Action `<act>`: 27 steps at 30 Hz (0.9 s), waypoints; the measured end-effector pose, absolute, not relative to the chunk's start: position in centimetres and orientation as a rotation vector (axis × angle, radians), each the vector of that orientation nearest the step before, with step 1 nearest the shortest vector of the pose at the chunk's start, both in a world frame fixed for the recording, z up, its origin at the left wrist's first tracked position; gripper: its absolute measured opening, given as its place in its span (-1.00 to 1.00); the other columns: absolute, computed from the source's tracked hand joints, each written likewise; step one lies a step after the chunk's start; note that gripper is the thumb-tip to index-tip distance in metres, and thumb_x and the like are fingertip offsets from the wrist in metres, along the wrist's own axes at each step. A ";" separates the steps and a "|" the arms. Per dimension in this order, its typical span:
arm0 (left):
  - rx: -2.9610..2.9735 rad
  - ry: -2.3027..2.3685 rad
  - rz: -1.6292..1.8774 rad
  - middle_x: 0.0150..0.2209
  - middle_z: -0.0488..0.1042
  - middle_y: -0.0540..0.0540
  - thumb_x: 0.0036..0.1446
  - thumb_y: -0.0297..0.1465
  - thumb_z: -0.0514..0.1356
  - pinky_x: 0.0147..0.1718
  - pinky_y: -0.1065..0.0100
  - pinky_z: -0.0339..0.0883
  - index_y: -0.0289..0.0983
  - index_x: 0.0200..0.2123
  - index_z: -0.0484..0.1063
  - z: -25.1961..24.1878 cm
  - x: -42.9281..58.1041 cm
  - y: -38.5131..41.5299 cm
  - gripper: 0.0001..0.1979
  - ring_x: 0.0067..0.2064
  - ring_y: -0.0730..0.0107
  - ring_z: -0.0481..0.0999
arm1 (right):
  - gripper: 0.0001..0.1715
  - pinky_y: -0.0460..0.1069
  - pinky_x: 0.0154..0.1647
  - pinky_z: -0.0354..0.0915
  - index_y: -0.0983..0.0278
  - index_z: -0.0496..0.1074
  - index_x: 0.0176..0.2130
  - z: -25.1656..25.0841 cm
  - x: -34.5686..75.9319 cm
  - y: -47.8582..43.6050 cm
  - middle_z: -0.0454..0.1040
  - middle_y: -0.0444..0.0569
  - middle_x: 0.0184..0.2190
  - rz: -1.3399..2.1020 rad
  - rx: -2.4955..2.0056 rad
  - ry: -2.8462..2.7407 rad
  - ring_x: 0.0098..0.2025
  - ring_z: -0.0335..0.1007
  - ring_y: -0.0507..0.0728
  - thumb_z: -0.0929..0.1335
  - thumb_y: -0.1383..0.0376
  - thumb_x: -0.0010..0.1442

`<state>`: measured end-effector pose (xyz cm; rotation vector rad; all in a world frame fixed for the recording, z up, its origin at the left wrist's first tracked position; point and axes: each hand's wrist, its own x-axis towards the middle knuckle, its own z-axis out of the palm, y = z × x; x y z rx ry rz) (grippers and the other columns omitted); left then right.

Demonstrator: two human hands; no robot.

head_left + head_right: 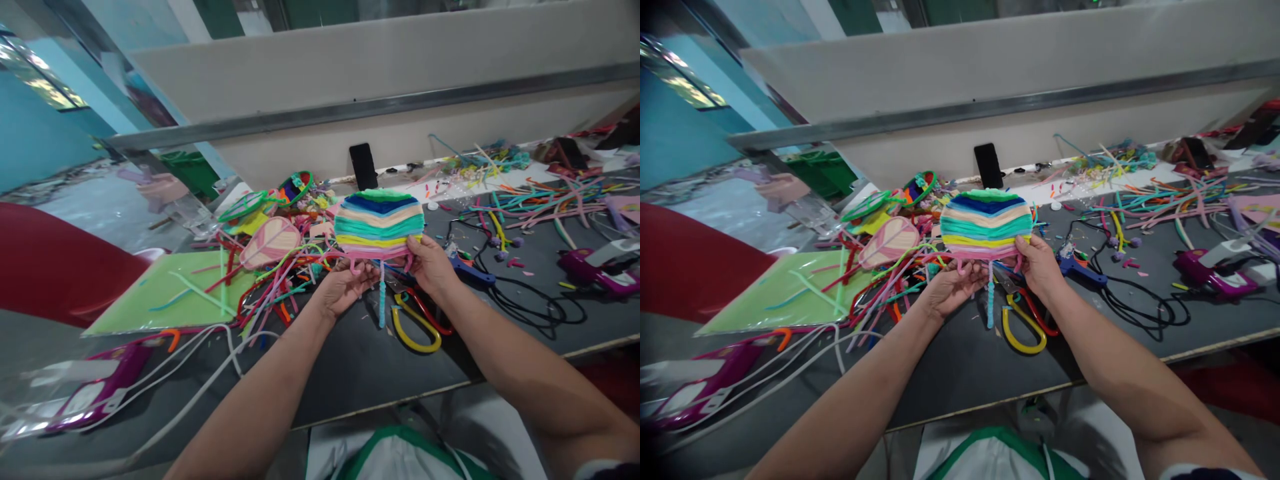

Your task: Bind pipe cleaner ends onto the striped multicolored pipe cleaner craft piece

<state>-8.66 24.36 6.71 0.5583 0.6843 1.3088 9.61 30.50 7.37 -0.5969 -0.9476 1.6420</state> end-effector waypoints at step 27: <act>0.773 0.836 1.569 -0.47 0.49 0.00 -0.11 -0.46 0.37 -0.37 0.42 0.38 -0.31 -0.40 0.39 6.7 -6.9 24.6 -0.78 -0.46 0.51 0.47 | -0.69 -0.03 -0.38 0.46 0.22 0.48 -0.28 7.0 9.5 30.6 0.58 -0.11 -0.31 1.725 -0.581 -0.952 -0.36 0.51 0.08 0.48 0.14 -0.04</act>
